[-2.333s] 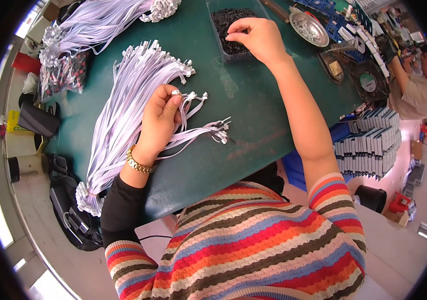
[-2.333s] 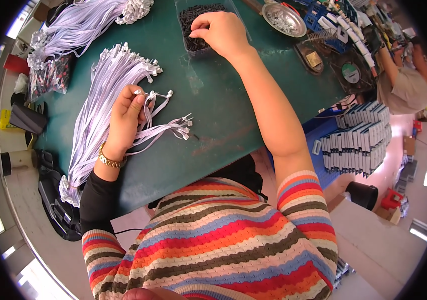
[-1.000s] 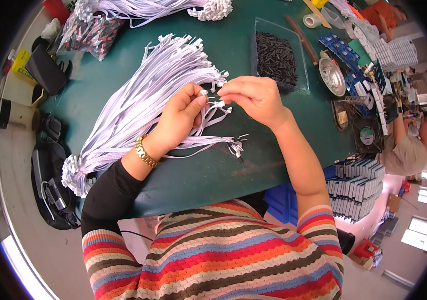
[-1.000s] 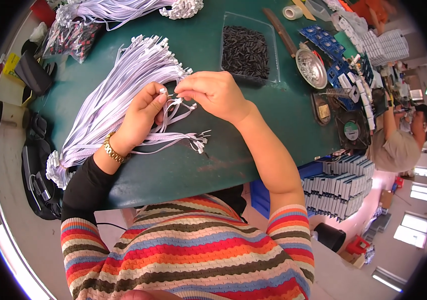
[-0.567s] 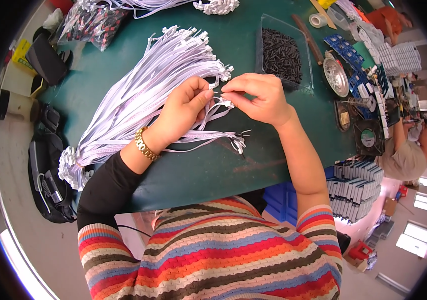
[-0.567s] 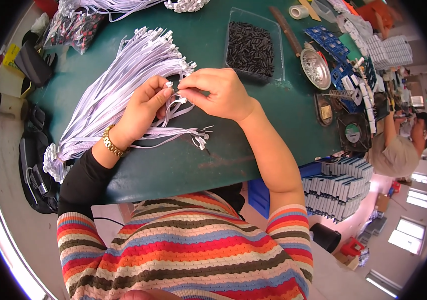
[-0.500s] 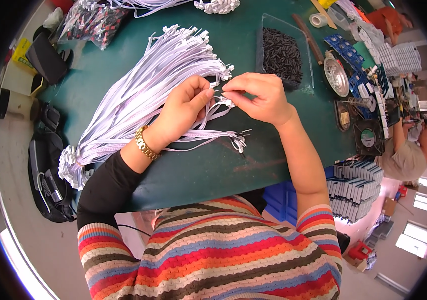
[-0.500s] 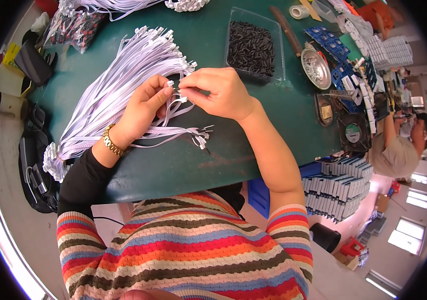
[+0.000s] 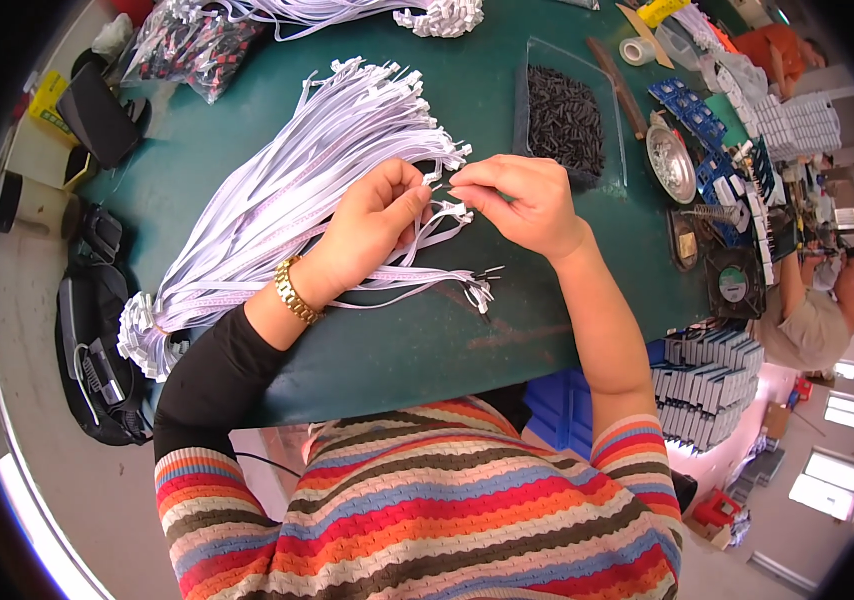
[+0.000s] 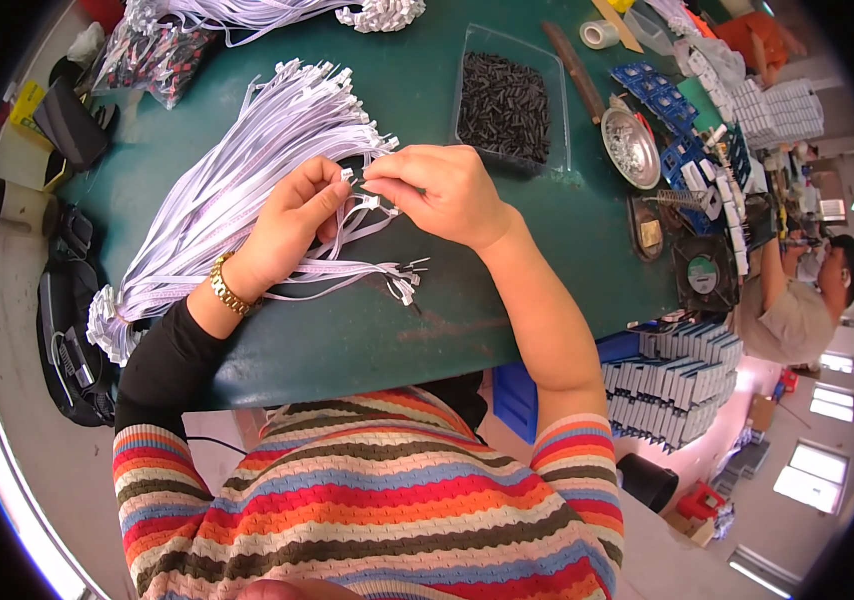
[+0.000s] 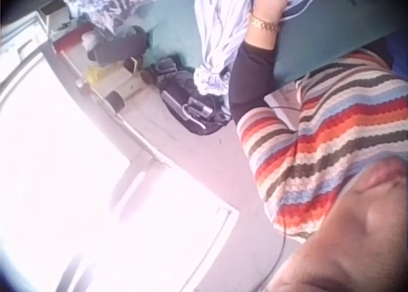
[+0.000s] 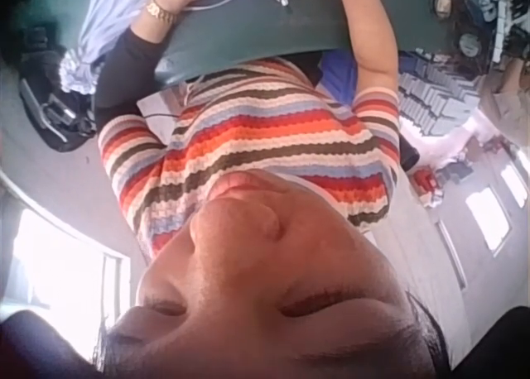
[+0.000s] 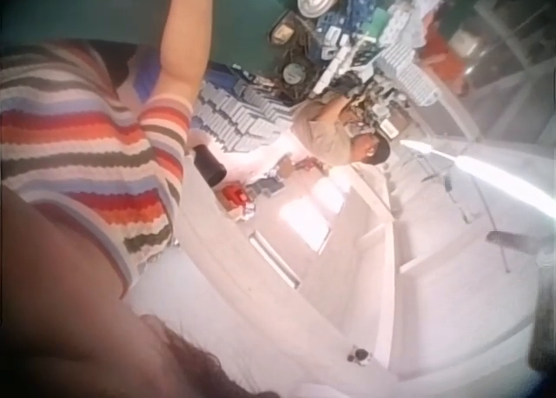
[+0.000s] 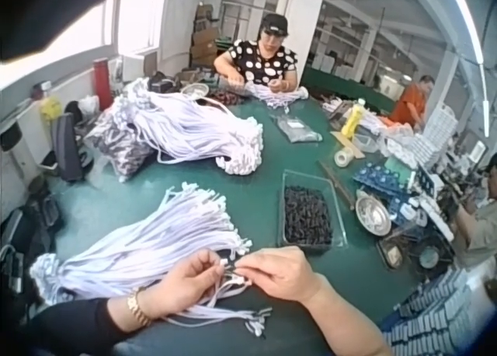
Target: The person assembles small wiring harnesses by hand, inserting wire bundles into plastic connectors and attaching caps.
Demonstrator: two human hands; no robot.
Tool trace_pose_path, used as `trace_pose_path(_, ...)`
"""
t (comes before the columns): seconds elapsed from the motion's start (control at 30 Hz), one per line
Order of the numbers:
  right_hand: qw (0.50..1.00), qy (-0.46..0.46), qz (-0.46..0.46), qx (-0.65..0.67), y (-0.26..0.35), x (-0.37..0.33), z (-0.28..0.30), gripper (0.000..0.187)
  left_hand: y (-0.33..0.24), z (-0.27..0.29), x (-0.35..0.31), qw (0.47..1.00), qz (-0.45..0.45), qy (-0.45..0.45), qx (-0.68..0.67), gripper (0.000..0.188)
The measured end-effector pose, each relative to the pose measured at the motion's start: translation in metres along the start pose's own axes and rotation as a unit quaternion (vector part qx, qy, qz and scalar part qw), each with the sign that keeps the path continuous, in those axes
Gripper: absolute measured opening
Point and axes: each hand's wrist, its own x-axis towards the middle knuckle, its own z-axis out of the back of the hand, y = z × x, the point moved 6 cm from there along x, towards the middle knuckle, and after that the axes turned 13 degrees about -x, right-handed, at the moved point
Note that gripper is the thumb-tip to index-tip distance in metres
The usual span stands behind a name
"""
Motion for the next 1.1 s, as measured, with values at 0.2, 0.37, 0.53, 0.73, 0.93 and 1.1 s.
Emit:
trace_pose_path(0.2, 1.0, -0.001, -0.001, 0.007, -0.0007, -0.0006, -0.0003, 0.013, -0.0011, 0.0009, -0.0006, 1.0, -0.001, 0.002, -0.01, 0.009)
trace_pose_path(0.37, 1.0, -0.013, -0.01, 0.003, -0.0015, -0.0006, 0.0003, 0.011, -0.0012, 0.0004, -0.0003, 1.0, -0.003, 0.005, -0.012, 0.011)
trace_pose_path(0.53, 1.0, -0.011, -0.022, 0.012, -0.0028, -0.0014, 0.0004, 0.011, -0.0011, 0.0015, -0.0006, 1.0, -0.005, 0.003, 0.008, 0.013)
trace_pose_path(0.73, 1.0, -0.017, -0.007, 0.025, 0.0001, -0.0002, 0.0008, 0.011, -0.0025, 0.001, -0.0016, 1.0, -0.009, 0.004, 0.003, 0.013)
trace_pose_path(0.93, 0.999, -0.013, -0.013, 0.033, -0.0017, -0.0006, 0.0027, 0.011, -0.0015, 0.0012, -0.0009, 1.0, -0.007, 0.005, -0.004, 0.014)
trace_pose_path(1.1, 0.999, -0.007, -0.014, 0.035, -0.0009, 0.0001, 0.0014, 0.011, -0.0012, 0.0013, -0.0008, 1.0, -0.011, 0.006, -0.006, 0.014)
